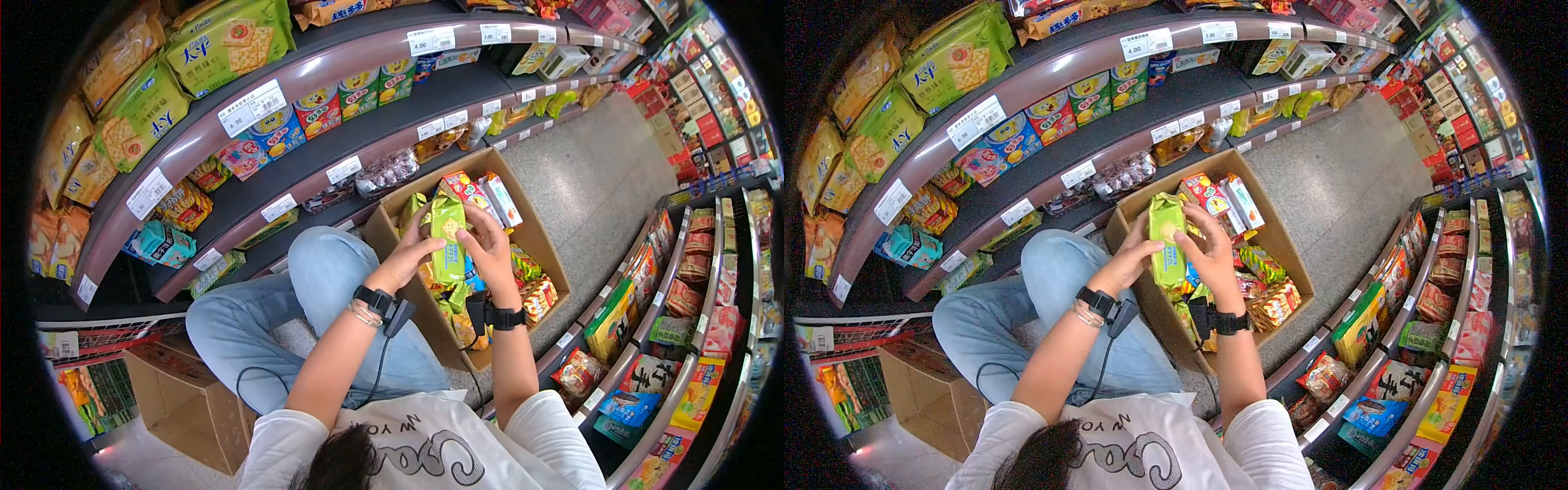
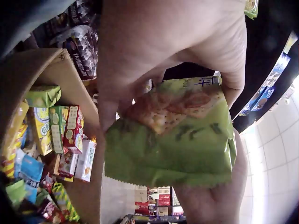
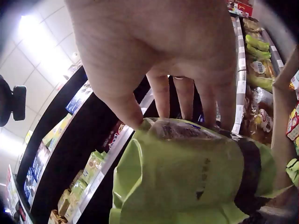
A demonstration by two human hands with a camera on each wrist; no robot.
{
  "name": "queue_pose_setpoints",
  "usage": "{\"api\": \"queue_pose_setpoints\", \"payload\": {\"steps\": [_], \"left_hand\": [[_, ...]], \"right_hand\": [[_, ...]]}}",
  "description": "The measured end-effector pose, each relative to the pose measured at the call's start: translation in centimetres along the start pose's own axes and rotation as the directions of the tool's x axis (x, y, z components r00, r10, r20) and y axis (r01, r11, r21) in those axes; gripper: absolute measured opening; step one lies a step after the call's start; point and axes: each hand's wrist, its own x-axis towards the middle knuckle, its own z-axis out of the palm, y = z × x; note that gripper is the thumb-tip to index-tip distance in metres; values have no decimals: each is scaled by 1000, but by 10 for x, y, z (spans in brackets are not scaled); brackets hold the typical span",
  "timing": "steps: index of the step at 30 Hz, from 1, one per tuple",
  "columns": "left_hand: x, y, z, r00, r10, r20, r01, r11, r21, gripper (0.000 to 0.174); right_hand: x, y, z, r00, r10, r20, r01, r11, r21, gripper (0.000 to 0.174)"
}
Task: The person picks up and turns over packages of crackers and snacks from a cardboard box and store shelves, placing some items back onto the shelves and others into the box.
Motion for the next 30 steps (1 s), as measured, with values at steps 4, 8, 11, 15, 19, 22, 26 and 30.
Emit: {"api": "queue_pose_setpoints", "payload": {"steps": [4,8,11,15,19,22,26,30], "left_hand": [[0,6,5,992,-24,-122,26,1000,14,85],[5,-4,-2,969,85,-232,-38,978,203,84],[8,-6,-7,965,46,-258,1,984,178,79],[8,5,-10,938,-44,-343,67,996,56,62],[11,2,-15,929,-25,-368,13,999,-35,55],[11,5,-10,963,-9,-268,-18,995,-96,56],[8,7,-4,977,-110,-185,89,989,-117,48],[8,6,-8,965,-186,-185,168,980,-108,44]], "right_hand": [[-1,2,-2,996,71,46,-66,992,-104,52],[-14,-16,13,995,-11,102,56,893,-446,80],[-13,-15,14,990,-41,133,108,832,-544,95],[-9,-8,-5,996,15,86,25,894,-446,83],[-10,-4,-15,997,71,17,-68,988,-139,50],[-9,-15,-16,988,128,-82,-137,985,-107,25],[-1,3,-25,907,204,-369,-177,978,106,19],[2,15,-33,904,234,-358,-229,972,58,21]]}}
